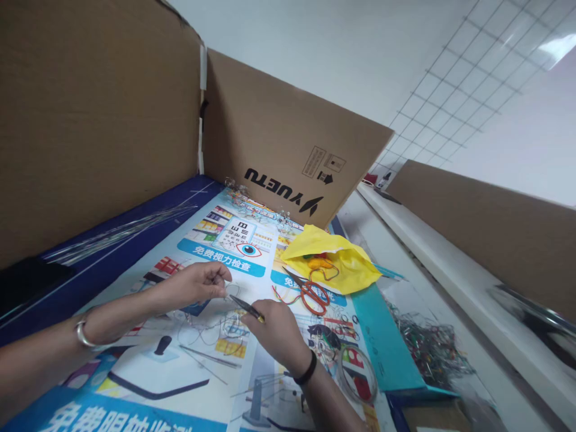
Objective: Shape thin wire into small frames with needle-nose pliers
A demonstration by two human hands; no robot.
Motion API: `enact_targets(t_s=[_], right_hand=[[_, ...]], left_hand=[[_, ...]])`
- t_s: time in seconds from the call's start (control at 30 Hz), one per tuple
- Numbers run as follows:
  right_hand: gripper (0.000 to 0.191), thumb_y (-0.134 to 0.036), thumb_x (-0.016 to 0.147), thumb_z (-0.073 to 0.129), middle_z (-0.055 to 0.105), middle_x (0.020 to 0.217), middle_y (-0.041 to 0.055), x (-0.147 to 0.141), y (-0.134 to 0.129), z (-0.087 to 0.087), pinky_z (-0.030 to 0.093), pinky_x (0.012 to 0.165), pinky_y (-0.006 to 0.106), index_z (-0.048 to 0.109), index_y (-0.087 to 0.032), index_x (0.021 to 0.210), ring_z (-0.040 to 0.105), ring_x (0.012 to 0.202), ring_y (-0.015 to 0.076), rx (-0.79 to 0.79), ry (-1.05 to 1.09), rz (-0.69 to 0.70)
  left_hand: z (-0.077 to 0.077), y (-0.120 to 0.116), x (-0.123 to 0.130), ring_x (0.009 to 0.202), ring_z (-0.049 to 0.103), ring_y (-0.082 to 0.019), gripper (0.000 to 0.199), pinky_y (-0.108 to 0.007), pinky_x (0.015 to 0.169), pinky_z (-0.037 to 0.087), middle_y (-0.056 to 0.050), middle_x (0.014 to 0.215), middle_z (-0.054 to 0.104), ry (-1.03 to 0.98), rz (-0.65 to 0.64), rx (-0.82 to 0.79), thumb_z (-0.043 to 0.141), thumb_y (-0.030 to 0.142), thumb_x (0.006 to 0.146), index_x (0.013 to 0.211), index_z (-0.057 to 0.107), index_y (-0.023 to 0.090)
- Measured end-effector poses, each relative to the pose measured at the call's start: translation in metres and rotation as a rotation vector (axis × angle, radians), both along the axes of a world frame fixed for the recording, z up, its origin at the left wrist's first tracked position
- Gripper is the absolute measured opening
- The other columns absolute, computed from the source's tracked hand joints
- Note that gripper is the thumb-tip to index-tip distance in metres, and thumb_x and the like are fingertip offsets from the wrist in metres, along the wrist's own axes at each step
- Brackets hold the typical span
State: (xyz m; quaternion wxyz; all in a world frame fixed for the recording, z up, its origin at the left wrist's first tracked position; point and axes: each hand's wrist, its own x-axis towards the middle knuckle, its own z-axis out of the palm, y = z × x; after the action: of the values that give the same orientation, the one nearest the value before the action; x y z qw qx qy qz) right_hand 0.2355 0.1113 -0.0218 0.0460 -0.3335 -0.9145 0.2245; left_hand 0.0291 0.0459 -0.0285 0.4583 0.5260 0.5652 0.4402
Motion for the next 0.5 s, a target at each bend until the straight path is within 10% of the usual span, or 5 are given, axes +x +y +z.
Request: enact_targets(t_s=[0.5], right_hand=[[0.024, -0.033, 0.081, 0.052, 0.052, 0.06, -0.003, 0.002, 0.0, 0.0006, 0.028, 0.054, 0.02, 0.053, -0.017, 0.064, 0.048, 0.059, 0.0098, -0.113, 0.04, 0.045]], left_hand=[[-0.005, 0.0013, 0.0002, 0.041, 0.039, -0.006, 0.018, -0.018, 0.041, 0.029, 0.003, 0.059, 0.053, 0.045, 0.108, 0.06, 0.047, 0.031, 0.078, 0.074, 0.054, 0.016]])
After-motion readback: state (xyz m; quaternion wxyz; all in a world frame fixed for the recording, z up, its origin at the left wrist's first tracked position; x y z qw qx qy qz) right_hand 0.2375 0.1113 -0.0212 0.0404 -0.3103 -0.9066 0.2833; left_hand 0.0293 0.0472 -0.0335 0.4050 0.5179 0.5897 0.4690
